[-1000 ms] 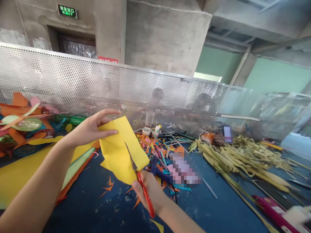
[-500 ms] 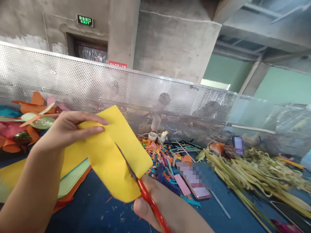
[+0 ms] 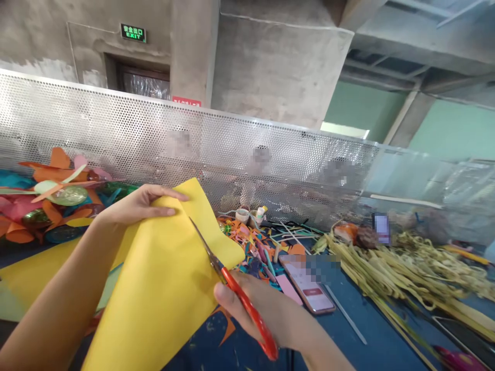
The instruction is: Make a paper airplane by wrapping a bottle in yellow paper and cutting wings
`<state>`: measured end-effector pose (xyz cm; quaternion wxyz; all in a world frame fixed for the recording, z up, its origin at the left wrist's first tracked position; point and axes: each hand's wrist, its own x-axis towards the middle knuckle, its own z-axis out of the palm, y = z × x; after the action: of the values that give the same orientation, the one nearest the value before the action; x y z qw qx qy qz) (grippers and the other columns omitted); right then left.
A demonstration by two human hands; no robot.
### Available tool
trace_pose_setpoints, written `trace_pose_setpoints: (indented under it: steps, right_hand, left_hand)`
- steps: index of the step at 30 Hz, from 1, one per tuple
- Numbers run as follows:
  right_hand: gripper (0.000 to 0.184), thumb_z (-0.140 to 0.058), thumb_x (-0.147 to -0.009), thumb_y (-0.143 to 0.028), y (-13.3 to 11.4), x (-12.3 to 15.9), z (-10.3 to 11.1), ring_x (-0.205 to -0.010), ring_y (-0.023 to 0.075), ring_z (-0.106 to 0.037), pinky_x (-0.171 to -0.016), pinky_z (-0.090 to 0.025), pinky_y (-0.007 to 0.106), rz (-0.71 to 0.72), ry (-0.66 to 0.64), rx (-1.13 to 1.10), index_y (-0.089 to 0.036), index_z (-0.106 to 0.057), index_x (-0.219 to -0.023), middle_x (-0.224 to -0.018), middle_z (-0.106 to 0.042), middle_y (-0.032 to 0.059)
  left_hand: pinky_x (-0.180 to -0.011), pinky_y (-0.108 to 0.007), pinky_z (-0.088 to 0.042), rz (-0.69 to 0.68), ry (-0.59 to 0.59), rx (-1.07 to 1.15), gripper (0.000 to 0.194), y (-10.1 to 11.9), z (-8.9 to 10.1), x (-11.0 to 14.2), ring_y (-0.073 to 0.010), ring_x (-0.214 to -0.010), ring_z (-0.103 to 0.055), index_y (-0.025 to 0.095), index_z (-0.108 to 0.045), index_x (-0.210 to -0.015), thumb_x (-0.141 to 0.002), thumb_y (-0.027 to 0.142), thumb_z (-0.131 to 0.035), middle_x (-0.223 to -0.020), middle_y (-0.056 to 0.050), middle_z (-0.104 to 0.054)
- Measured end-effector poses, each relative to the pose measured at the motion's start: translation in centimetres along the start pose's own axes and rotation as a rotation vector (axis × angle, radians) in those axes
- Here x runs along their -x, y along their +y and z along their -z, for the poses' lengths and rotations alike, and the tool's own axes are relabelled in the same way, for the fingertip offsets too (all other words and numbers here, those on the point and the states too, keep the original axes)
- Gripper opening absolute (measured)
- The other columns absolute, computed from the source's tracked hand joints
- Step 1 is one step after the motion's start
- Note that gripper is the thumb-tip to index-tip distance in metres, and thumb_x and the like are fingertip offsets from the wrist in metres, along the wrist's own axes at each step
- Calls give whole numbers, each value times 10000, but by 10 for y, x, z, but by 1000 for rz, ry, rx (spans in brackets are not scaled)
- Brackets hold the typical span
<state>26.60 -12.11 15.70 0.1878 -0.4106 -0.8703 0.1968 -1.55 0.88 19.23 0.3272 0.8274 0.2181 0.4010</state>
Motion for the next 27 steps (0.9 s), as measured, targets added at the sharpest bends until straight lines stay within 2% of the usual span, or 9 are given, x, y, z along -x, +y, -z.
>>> trace_pose_setpoints:
  steps: [2,6,10,13,19,23,27]
  right_hand:
    - [465,-227,-958,-494,3,-2,-1,-860,198,-625,-838,-506,315,7,11,-21,-204,-587,-1016,-906,-670,57]
    - [486,-222,-965,-481,3,-8,-2,-979,212,-609,-916,-478,349,57,-40,-83,-194,-571,-1143,-1065,-664,75]
    - [482,-304,-957,-469,3,-10,-1,-1154,241,-530,-1036,-380,398,100,-101,-116,-170,-491,-1286,-1269,-576,112]
    - [503,-306,-955,-462,6,-8,-3,-1183,258,-505,-1038,-375,426,104,-95,-96,-156,-443,-1330,-1297,-548,139]
    - [463,-281,-957,-452,7,-9,-8,-985,228,-582,-947,-448,392,132,-34,-69,-174,-487,-1264,-1115,-625,119]
    - [449,-254,-963,-449,5,-10,-8,-876,208,-579,-849,-478,350,124,-32,-75,-172,-521,-1194,-975,-639,101]
    - [514,-207,-952,-518,7,-9,-10,-695,182,-539,-662,-479,311,116,22,-35,-175,-589,-926,-781,-591,69]
  left_hand:
    - [-826,-231,-525,-24,-9,-36,327,0,1,1,-191,-1024,-634,253,-674,-1106,-780,252,-690,-1160,-29,-671]
    - [-800,-241,-531,4,-72,-92,368,2,5,4,-195,-1006,-641,263,-628,-1180,-813,260,-652,-1179,-34,-661]
    - [-796,-246,-528,-9,-92,-159,403,4,8,6,-201,-1018,-635,267,-600,-1215,-815,262,-645,-1190,-38,-654]
    - [-805,-266,-528,0,-101,-186,416,8,7,7,-203,-1020,-636,279,-586,-1229,-816,261,-637,-1192,-37,-652]
    - [-842,-269,-510,-42,-108,-251,424,14,8,8,-199,-1055,-622,280,-588,-1224,-806,240,-645,-1210,-38,-642]
    - [-825,-263,-517,-36,-114,-257,425,17,8,10,-193,-1020,-638,257,-584,-1233,-812,238,-639,-1187,-49,-655]
    - [-859,-255,-502,-35,-95,-232,416,20,6,11,-187,-1044,-628,274,-600,-1213,-803,227,-651,-1212,-42,-641]
